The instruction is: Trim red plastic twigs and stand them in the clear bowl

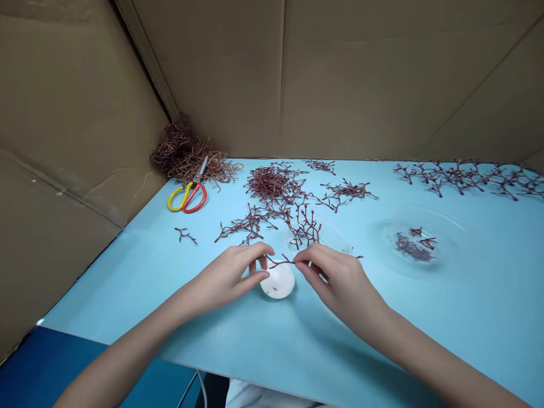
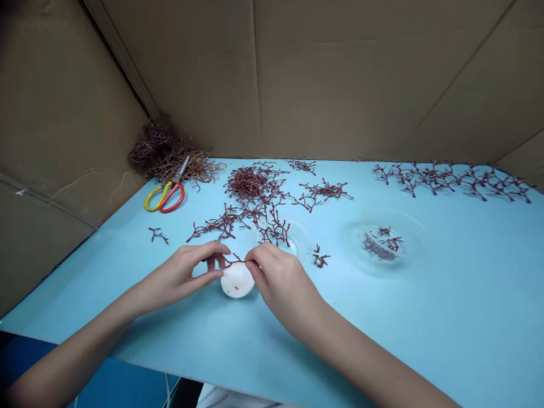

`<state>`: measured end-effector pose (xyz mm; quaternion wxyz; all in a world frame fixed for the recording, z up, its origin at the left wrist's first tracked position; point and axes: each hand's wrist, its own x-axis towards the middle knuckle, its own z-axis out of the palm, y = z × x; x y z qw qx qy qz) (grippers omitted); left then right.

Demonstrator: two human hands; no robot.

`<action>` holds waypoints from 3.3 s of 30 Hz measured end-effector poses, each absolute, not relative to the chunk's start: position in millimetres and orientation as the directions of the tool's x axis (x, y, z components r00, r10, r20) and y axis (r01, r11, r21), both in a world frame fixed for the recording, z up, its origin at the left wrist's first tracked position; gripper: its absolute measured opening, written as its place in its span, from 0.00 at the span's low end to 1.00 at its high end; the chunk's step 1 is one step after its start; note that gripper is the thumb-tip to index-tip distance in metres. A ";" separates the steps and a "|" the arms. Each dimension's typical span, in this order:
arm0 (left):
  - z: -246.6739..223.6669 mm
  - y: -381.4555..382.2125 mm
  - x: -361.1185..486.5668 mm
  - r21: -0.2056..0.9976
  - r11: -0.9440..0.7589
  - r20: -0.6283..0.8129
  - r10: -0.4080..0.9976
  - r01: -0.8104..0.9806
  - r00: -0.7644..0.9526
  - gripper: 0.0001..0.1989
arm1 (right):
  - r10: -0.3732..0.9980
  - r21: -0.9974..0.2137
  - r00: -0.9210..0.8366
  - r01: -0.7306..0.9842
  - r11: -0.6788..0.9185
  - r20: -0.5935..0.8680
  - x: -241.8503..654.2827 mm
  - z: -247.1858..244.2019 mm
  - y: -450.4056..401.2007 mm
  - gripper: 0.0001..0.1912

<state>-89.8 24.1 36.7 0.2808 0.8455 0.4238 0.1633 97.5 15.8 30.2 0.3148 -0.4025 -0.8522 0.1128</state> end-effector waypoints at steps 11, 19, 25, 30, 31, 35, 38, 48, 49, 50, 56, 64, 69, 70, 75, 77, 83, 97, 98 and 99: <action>7.6 27.7 -102.1 0.601 -0.436 -0.014 0.832 0.670 0.554 0.09 | 0.761 -0.195 -0.579 0.743 0.640 0.292 94.5 19.9 10.8 0.11; -3.5 25.7 -99.8 0.478 -0.467 -0.054 0.829 0.744 0.556 0.10 | 0.708 -0.050 -0.646 0.727 0.684 0.286 90.6 14.3 10.2 0.16; -2.2 25.6 -99.7 0.312 -0.536 -0.041 0.817 0.784 0.575 0.11 | 0.670 0.034 -0.665 0.718 0.696 0.330 83.9 14.8 11.3 0.19; -0.2 25.7 -98.8 0.213 -0.568 -0.044 0.807 0.795 0.589 0.12 | 0.642 0.045 -0.679 0.699 0.714 0.356 80.9 13.6 12.6 0.20; 0.2 25.6 -98.8 0.205 -0.570 -0.048 0.806 0.795 0.590 0.12 | 0.638 0.041 -0.680 0.695 0.718 0.360 80.7 13.2 13.0 0.20; 1.4 25.4 -100.5 0.203 -0.561 -0.034 0.815 0.802 0.579 0.12 | 0.641 -0.001 -0.668 0.692 0.722 0.378 81.1 10.6 14.3 0.19; 2.0 25.4 -103.2 0.210 -0.560 0.022 0.823 0.802 0.568 0.12 | 0.642 -0.043 -0.655 0.686 0.726 0.399 82.0 9.1 15.0 0.19; 2.8 24.6 -105.6 0.382 -0.598 0.259 0.801 0.705 0.539 0.13 | 0.696 -0.263 -0.592 0.654 0.709 0.406 95.1 20.9 14.3 0.12; 2.6 24.7 -105.4 0.395 -0.596 0.272 0.802 0.699 0.531 0.14 | 0.689 -0.264 -0.597 0.645 0.717 0.411 96.1 20.0 14.1 0.11; 2.2 24.8 -105.2 0.407 -0.594 0.277 0.804 0.694 0.526 0.14 | 0.681 -0.260 -0.606 0.638 0.725 0.411 96.9 18.5 13.9 0.11; -4.3 26.2 -102.3 0.347 -0.612 0.210 0.789 0.710 0.578 0.12 | 0.629 -0.092 -0.667 0.653 0.752 0.399 95.0 11.4 12.7 0.15; -3.6 26.7 -103.1 0.168 -0.622 0.120 0.783 0.765 0.610 0.13 | 0.556 0.047 -0.717 0.630 0.776 0.419 85.6 7.6 11.3 0.22; -1.3 26.4 -106.1 0.132 -0.636 0.205 0.768 0.760 0.607 0.13 | 0.567 -0.018 -0.696 0.624 0.781 0.441 85.1 1.8 12.0 0.18; -1.1 26.4 -106.6 0.139 -0.639 0.231 0.764 0.757 0.603 0.13 | 0.567 -0.037 -0.687 0.621 0.783 0.455 85.7 1.5 12.2 0.17; -1.3 26.9 -107.0 0.189 -0.652 0.345 0.744 0.735 0.572 0.13 | 0.591 -0.136 -0.641 0.614 0.778 0.490 92.1 6.9 12.7 0.13; -1.4 26.9 -106.5 0.231 -0.664 0.376 0.735 0.711 0.564 0.13 | 0.610 -0.170 -0.623 0.618 0.768 0.489 94.8 10.5 12.4 0.12; 4.3 25.8 -105.5 0.495 -0.588 0.376 0.809 0.640 0.452 0.07 | 0.683 -0.266 -0.545 0.652 0.710 0.487 97.0 14.0 11.6 0.10; 14.4 28.1 -111.3 0.559 -0.451 0.124 0.875 0.696 0.468 0.07 | 0.736 0.065 -0.640 0.763 0.643 0.221 74.1 13.6 9.9 0.11; 14.2 28.2 -111.9 0.551 -0.451 0.117 0.875 0.702 0.470 0.07 | 0.738 0.084 -0.644 0.762 0.642 0.203 72.0 14.1 10.2 0.11; 13.8 28.4 -112.4 0.538 -0.451 0.110 0.875 0.712 0.471 0.07 | 0.740 0.099 -0.648 0.761 0.642 0.181 70.0 14.4 10.6 0.12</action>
